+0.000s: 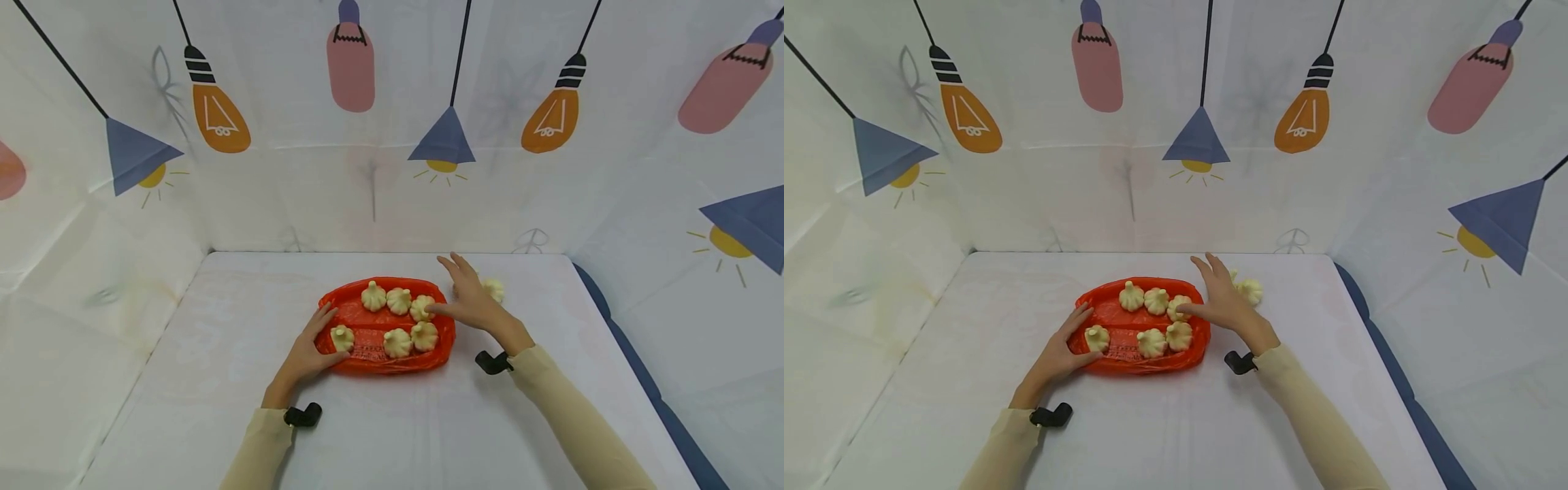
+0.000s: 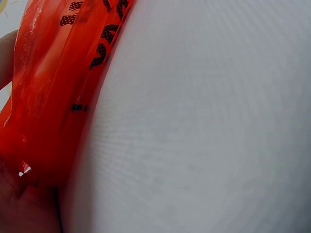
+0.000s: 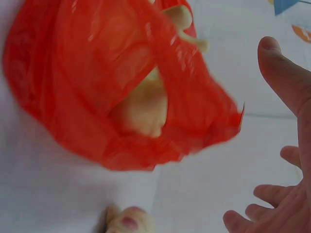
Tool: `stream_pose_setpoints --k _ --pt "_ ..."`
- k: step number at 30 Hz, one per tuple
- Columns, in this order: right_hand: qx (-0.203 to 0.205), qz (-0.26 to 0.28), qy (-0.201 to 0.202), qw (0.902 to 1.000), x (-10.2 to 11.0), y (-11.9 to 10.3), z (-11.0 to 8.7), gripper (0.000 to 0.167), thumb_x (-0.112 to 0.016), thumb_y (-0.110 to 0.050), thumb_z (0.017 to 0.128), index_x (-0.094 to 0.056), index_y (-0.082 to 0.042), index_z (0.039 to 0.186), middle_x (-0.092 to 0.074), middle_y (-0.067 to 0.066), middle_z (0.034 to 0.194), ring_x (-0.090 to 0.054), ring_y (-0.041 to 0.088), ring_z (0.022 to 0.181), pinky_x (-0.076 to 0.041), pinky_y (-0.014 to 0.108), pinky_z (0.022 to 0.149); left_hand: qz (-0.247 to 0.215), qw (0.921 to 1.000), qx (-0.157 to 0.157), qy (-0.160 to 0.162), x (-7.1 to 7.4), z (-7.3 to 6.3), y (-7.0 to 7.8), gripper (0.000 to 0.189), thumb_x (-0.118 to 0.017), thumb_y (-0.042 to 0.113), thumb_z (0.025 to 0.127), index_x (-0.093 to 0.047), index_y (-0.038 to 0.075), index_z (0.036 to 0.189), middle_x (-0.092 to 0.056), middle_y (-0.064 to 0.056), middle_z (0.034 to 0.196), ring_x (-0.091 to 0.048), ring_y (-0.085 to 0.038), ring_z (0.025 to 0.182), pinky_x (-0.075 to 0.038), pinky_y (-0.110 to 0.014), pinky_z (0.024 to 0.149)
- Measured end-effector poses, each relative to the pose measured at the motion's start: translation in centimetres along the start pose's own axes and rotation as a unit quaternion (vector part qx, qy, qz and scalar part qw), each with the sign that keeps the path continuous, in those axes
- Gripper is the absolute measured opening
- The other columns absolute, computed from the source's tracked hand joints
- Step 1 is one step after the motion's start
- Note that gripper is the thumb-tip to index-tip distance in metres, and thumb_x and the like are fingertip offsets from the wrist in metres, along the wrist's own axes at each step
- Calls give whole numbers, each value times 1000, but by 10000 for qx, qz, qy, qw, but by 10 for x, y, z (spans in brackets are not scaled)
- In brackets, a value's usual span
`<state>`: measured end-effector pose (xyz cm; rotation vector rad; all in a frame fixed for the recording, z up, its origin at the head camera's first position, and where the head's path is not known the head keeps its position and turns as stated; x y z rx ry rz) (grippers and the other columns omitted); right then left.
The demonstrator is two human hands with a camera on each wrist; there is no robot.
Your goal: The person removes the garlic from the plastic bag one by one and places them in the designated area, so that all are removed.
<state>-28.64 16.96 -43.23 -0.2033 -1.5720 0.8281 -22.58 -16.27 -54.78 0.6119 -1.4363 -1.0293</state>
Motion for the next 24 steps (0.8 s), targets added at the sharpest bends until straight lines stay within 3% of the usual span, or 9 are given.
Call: stream_pose_setpoints --k 8,17,24 --pt "269 55 -568 9980 -13 -28 6 106 -82 -49 85 -19 -20 166 -7 12 174 -1 37 161 -25 69 121 -21 10000 -18 -31 -2 1 1 98 -91 32 78 -40 14 159 -24 0 172 -10 -33 161 -19 -67 124" --pt "465 28 -1115 9927 -28 -51 12 102 -78 -56 86 -21 -29 165 -11 3 174 -12 29 161 -32 65 120 41 10000 -23 -78 -5 3 2 99 -91 33 78 -39 14 160 -23 0 172 -10 -34 161 -20 -68 123" --pt "979 67 -1446 9846 -42 -73 18 97 -79 -50 88 -28 -17 164 -21 10 172 -22 32 158 -34 58 122 105 9999 46 -83 -2 2 0 99 -90 35 78 -38 16 160 -22 -1 172 -12 -36 160 -21 -69 122"
Point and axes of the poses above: each hand's wrist, its own z-axis towards the middle knuckle, its own x-axis out of the back of the hand, y = z × x, the point moved 6 cm from there along z, towards the middle knuckle
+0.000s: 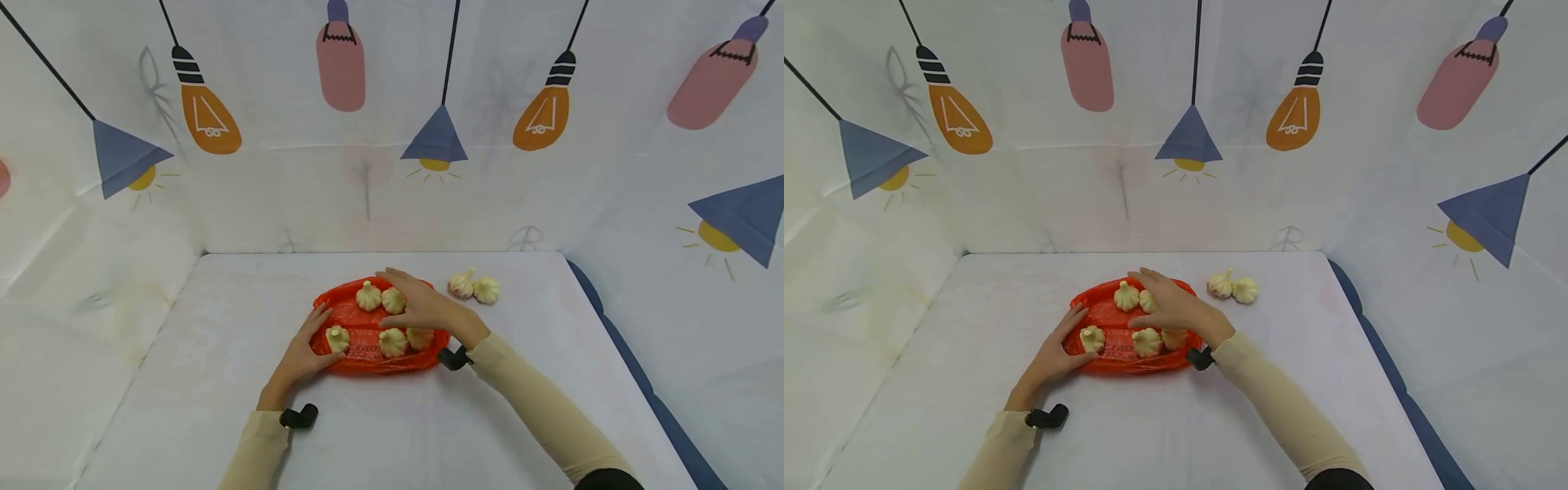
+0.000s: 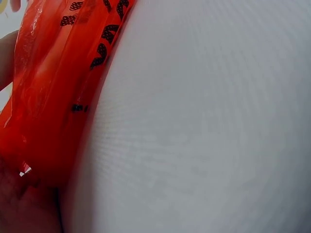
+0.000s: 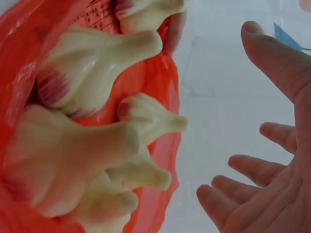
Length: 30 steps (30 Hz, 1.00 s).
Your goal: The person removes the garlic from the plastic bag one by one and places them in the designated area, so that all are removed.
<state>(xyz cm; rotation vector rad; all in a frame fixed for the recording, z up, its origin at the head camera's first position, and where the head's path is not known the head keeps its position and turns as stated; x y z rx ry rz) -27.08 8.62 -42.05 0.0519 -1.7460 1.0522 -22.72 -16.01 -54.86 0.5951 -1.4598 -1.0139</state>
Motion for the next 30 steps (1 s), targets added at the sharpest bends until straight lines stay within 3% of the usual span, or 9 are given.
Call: stream_pose_setpoints --k 4,7,15,23,30 --pt "251 62 -122 9996 -8 -6 11 92 -79 -45 90 -32 -10 161 -33 11 167 -30 30 155 -34 54 123 35 10000 -11 -8 1 0 -1 99 -89 37 80 -37 16 161 -21 -1 173 -12 -37 160 -21 -70 122" --pt "313 249 -228 9989 -15 -9 16 91 -79 -44 90 -33 -11 161 -36 11 166 -34 28 153 -35 52 123 20 10000 -39 -13 1 0 -1 99 -89 38 80 -36 17 161 -21 0 173 -11 -36 160 -21 -71 121" --pt "101 476 -491 9976 -35 -10 25 89 -77 -49 90 -32 -22 162 -35 6 166 -35 27 152 -38 54 120 -3 10000 -17 -13 1 -1 -1 99 -89 37 80 -36 18 161 -21 -1 173 -12 -37 160 -20 -72 121" --pt "-18 512 -694 9963 -47 -13 35 86 -75 -49 90 -34 -23 161 -38 8 165 -42 33 148 -41 61 116 62 10000 0 -19 2 -1 -1 99 -89 37 80 -36 18 161 -21 -1 173 -12 -37 160 -21 -73 120" --pt "53 247 -815 9964 -57 -16 42 84 -76 -46 91 -36 -17 160 -44 9 161 -47 31 145 -42 56 116 80 10000 4 -19 1 -1 0 100 -89 36 80 -35 19 162 -22 -3 172 -12 -37 160 -21 -72 120"
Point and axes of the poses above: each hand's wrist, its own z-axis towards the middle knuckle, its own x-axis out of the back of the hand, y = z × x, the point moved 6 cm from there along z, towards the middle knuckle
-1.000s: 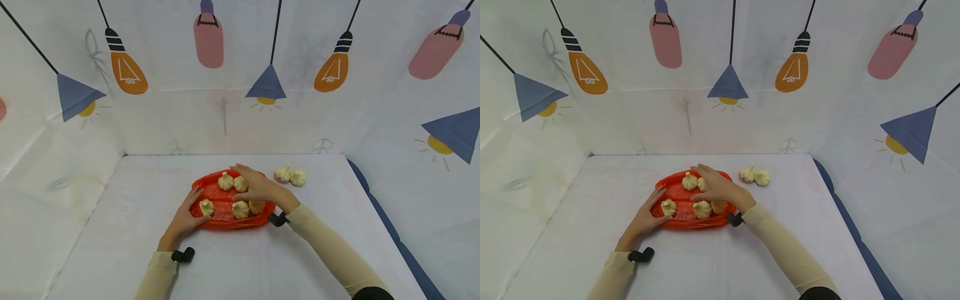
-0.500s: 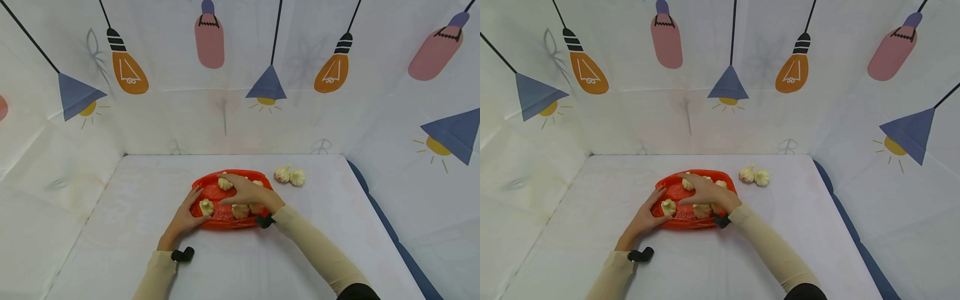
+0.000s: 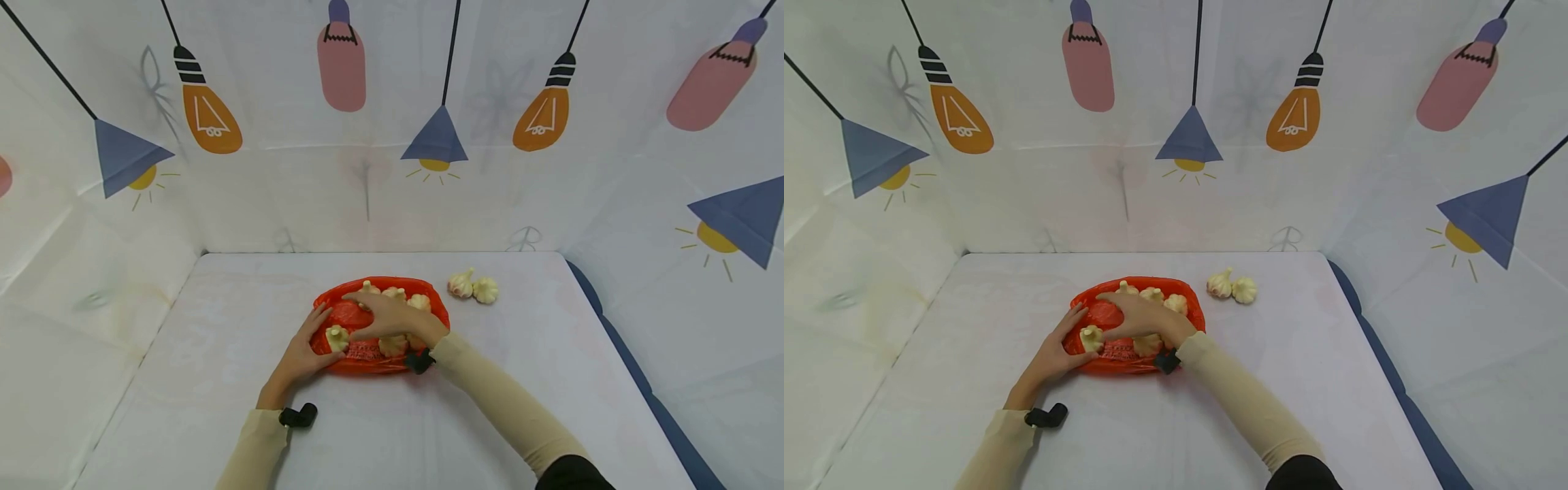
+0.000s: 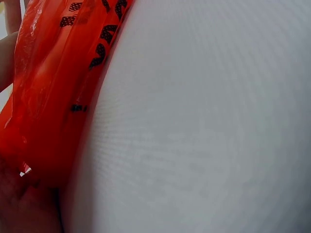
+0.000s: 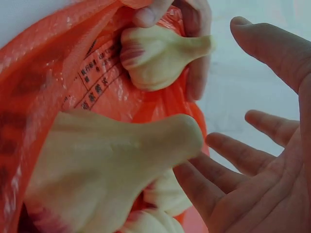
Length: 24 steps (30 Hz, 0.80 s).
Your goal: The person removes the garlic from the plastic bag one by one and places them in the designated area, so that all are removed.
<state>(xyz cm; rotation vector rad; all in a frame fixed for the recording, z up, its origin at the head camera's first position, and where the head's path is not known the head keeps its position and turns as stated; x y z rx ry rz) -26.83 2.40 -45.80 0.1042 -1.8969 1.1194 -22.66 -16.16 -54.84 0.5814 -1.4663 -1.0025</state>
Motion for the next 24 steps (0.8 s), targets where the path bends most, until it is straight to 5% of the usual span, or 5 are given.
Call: stream_pose_setpoints --k 10,24 --pt "-9 132 -206 9997 -13 7 12 80 -79 -35 91 -39 -15 158 -48 9 158 -46 31 145 -40 58 117 52 10000 -35 1 -1 -1 0 98 -88 35 80 -36 20 161 -23 -3 172 -12 -38 160 -22 -74 119" --pt "29 377 -361 9986 -23 4 22 68 -80 -27 91 -49 -13 149 -58 8 148 -59 24 132 -53 35 106 -56 9998 -170 40 1 -1 1 97 -89 35 80 -37 21 161 -24 -3 172 -12 -37 160 -20 -75 119"
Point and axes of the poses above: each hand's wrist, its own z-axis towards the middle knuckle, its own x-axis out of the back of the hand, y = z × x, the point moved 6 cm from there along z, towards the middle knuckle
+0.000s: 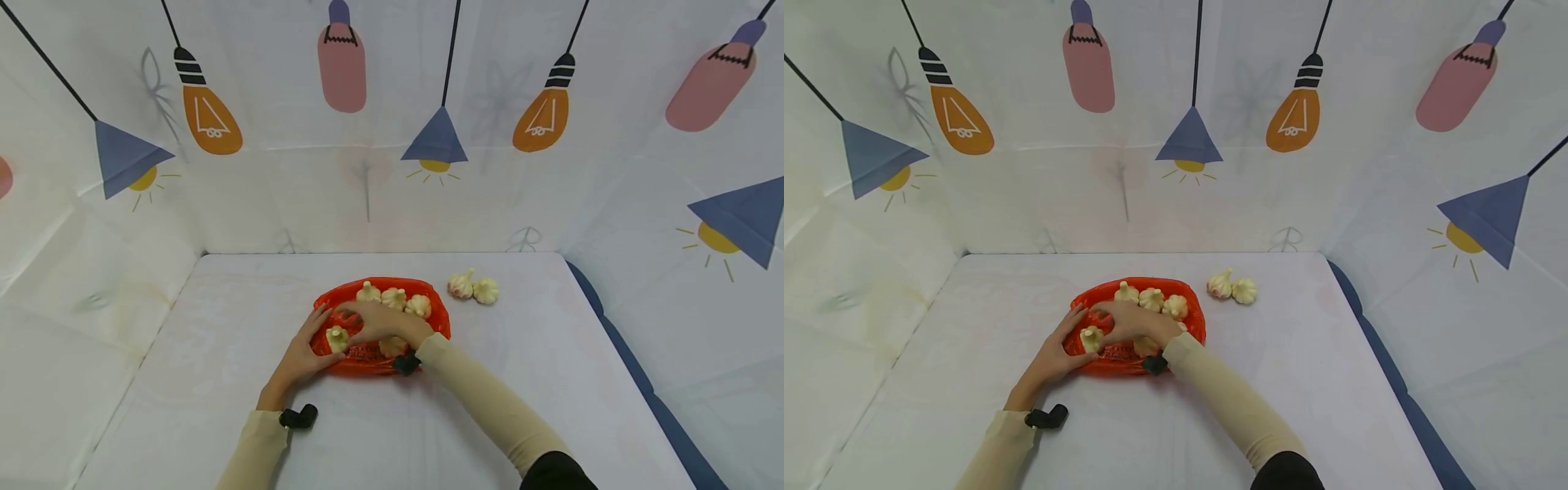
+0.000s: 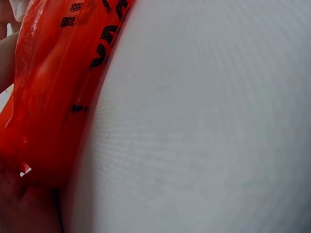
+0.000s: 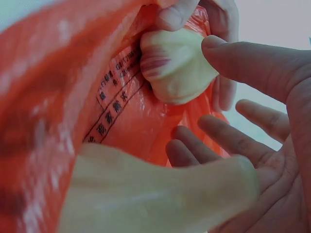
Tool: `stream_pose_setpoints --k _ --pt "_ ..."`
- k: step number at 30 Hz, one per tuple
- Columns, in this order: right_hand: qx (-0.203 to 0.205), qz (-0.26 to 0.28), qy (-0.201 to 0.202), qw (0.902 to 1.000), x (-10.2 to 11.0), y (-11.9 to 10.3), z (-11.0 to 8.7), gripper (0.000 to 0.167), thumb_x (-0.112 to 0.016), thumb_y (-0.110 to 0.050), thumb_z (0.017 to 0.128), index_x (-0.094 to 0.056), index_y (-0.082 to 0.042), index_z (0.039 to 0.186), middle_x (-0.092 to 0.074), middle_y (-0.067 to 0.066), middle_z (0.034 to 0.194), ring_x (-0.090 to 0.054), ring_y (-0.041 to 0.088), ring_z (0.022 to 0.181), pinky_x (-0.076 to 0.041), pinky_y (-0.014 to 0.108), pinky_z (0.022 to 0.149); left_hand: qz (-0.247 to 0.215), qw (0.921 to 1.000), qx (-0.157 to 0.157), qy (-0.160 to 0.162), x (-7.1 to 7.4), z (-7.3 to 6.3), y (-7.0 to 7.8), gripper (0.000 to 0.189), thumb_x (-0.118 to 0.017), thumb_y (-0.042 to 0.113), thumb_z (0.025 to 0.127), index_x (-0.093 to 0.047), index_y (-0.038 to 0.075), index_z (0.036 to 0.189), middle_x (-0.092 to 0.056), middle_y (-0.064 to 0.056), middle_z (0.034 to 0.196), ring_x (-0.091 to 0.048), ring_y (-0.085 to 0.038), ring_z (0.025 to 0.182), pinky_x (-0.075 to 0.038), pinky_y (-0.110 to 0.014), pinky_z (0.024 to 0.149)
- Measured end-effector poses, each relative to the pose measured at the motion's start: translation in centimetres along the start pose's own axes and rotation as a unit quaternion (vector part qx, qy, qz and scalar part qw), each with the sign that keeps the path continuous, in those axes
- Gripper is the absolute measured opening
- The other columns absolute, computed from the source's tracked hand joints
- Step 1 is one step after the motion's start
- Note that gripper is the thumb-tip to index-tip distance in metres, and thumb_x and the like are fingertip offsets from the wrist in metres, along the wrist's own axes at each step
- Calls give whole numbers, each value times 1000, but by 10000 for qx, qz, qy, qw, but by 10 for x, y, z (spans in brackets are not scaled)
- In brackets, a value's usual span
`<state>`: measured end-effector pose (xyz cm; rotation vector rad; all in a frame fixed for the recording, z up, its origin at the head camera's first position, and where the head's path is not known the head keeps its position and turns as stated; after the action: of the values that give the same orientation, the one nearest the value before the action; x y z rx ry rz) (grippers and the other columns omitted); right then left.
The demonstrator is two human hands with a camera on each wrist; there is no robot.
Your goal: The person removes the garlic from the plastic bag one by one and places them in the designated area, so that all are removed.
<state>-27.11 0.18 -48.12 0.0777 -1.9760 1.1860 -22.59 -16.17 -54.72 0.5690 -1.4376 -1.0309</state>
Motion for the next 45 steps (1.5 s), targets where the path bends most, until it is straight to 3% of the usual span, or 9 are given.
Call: stream_pose_setpoints --k 9,18,29,40,45 --pt "-37 -154 -19 9999 -7 5 8 59 -81 -31 90 -57 -16 142 -65 -2 136 -62 14 123 -53 31 104 -33 10000 -82 7 1 0 0 98 -89 35 80 -37 17 161 -25 -2 171 -13 -36 160 -19 -72 121" --pt "-75 -310 -4 9995 -10 3 13 54 -81 -26 90 -60 -16 139 -67 -1 132 -63 12 117 -54 30 102 -64 9998 -154 68 1 1 0 97 -90 33 79 -39 14 160 -26 -3 171 -14 -36 160 -19 -72 121" --pt "-111 69 -2 9999 -13 2 15 38 -80 -21 90 -67 -20 126 -68 -11 116 -63 8 104 -54 21 92 -102 9999 -90 35 2 0 0 96 -89 31 79 -38 15 160 -25 -2 171 -12 -36 160 -17 -72 122" --pt "-192 -36 67 9998 -13 6 15 32 -78 -21 93 -68 -26 123 -69 -10 116 -64 9 105 -55 23 92 -79 9999 -78 59 0 1 -1 96 -89 32 80 -39 15 160 -25 -3 172 -13 -37 160 -18 -74 120" --pt "-153 -2 -25 9999 -13 4 16 38 -79 -20 91 -67 -23 127 -68 -9 119 -63 10 105 -55 23 92 -86 9999 -77 47 0 2 -1 96 -89 33 80 -39 16 160 -25 -2 172 -12 -36 160 -18 -74 120"
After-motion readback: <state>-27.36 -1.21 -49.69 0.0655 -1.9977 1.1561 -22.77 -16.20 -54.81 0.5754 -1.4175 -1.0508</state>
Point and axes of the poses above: each hand's wrist, its own z-axis towards the middle knuckle, its own x-axis out of the back of the hand, y = z × x, the point moved 6 cm from there along z, towards the middle knuckle
